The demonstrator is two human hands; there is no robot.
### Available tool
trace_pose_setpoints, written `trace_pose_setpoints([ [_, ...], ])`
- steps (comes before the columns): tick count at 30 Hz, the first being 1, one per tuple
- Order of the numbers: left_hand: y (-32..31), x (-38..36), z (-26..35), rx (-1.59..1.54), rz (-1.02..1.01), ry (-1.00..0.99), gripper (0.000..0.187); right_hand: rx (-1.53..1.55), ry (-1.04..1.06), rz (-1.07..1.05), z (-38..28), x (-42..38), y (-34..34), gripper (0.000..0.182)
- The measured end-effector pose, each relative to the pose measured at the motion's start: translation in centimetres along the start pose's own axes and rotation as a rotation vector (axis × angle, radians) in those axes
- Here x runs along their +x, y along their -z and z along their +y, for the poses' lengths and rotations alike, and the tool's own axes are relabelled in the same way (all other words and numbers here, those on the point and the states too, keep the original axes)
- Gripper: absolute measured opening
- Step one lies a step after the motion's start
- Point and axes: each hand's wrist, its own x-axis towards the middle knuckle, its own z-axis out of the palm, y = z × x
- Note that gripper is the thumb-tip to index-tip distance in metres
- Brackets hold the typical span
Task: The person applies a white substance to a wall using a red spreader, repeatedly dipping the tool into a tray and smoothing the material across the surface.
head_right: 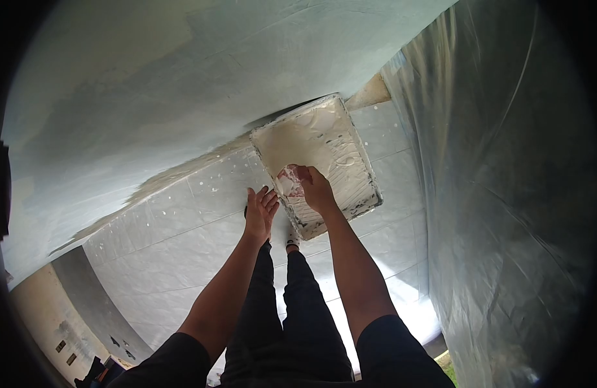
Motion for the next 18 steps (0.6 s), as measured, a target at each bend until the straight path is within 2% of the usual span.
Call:
trace_pose_setpoints([
  [8,0.7,-0.7,-0.2,0.024,-0.008,0.017,0.095,0.379,-0.046,0.009,0.9,-1.7,0.8,0.031],
  [13,0.9,-1.8,-0.3,0.047,-0.014,0.043,0.095,0.678,-0.291,0.004,-0.4,-4.4,2.2,0.036],
  [18,1.0,-2.7,0.2,0.036,-0.008,0.041,0.094,0.880,-0.369,-0.023,-2.0,-6.8,3.5,0.037],
])
